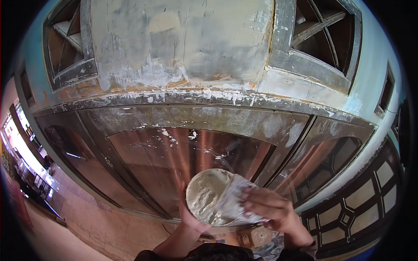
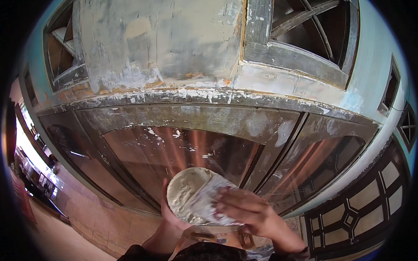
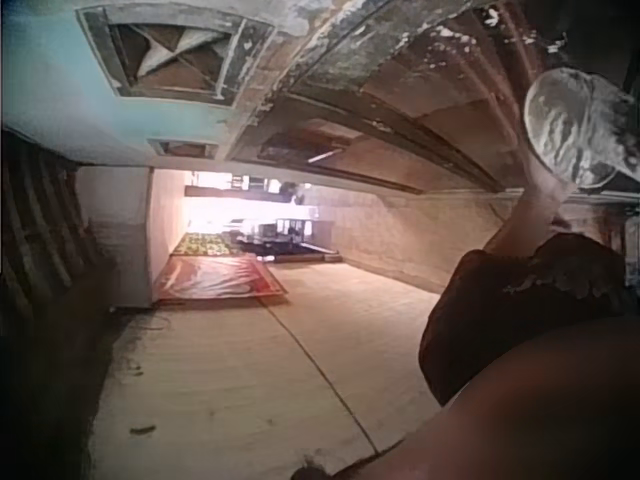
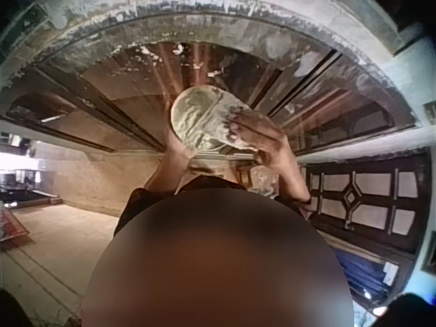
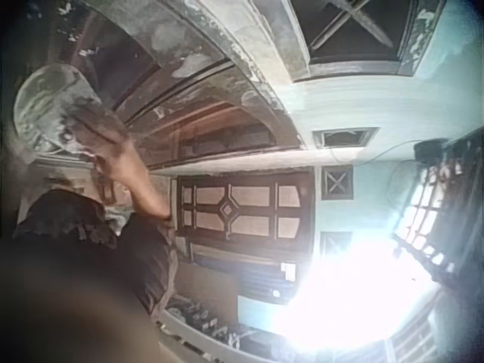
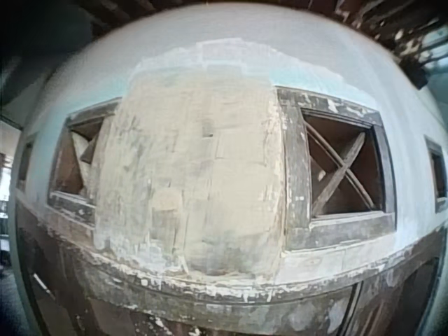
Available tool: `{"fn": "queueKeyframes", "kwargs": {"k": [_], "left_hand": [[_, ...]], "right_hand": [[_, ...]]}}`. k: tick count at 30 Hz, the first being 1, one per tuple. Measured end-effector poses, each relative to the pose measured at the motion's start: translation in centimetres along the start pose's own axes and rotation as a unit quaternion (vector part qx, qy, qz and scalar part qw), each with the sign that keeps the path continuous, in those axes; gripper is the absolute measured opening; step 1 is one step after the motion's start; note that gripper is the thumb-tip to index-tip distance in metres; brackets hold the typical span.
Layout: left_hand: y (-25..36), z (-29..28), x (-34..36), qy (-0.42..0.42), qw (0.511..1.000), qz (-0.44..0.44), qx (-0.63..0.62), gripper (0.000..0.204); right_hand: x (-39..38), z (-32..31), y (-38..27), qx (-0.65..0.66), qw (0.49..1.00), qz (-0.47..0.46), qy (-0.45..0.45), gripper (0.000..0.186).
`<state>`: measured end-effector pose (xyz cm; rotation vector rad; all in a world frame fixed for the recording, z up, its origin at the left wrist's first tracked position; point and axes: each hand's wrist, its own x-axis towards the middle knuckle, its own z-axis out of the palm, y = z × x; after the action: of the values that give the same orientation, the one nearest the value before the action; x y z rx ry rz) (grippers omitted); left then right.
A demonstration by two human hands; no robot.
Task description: The person holds a bowl of plaster, scoops the plaster with a scraper, and spreads it across the wall above the wooden frame.
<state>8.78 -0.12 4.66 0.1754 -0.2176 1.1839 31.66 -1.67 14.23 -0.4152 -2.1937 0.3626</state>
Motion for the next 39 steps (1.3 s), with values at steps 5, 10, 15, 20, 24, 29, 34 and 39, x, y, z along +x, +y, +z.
{"fn": "queueKeyframes", "kwargs": {"k": [5,10,15,20,24,29,34,39], "left_hand": [[-0.1,1.1,0.2,0.039,0.998,-0.002,0.049,0.085],[0.6,1.9,0.1,0.068,0.995,-0.01,0.068,0.086],[1.6,2.5,0.0,0.002,0.999,-0.04,0.01,0.084],[3.4,3.3,-0.3,-0.015,0.999,-0.045,0.015,0.081],[5.0,3.2,-0.8,0.0,0.999,-0.033,0.024,0.081],[6.4,2.5,-1.6,0.073,0.994,0.008,0.077,0.081],[7.6,1.9,-2.1,0.019,1.0,0.0,0.009,0.081],[8.9,2.4,-2.7,-0.004,1.0,-0.019,0.015,0.081]], "right_hand": [[2.9,0.0,-0.2,-0.153,0.967,-0.023,-0.204,0.054],[2.8,-0.4,-0.1,-0.123,0.965,0.0,-0.232,0.056],[4.3,-0.6,-1.0,-0.128,0.959,0.0,-0.254,0.058],[5.8,-0.4,-1.4,-0.148,0.948,0.013,-0.282,0.057],[6.1,0.6,-1.3,-0.115,0.962,0.006,-0.249,0.058],[7.2,1.8,-1.4,-0.08,0.962,0.012,-0.261,0.059],[8.4,3.4,-1.3,-0.107,0.957,-0.01,-0.27,0.055],[9.7,4.9,-1.2,-0.1,0.956,-0.013,-0.277,0.052]]}}
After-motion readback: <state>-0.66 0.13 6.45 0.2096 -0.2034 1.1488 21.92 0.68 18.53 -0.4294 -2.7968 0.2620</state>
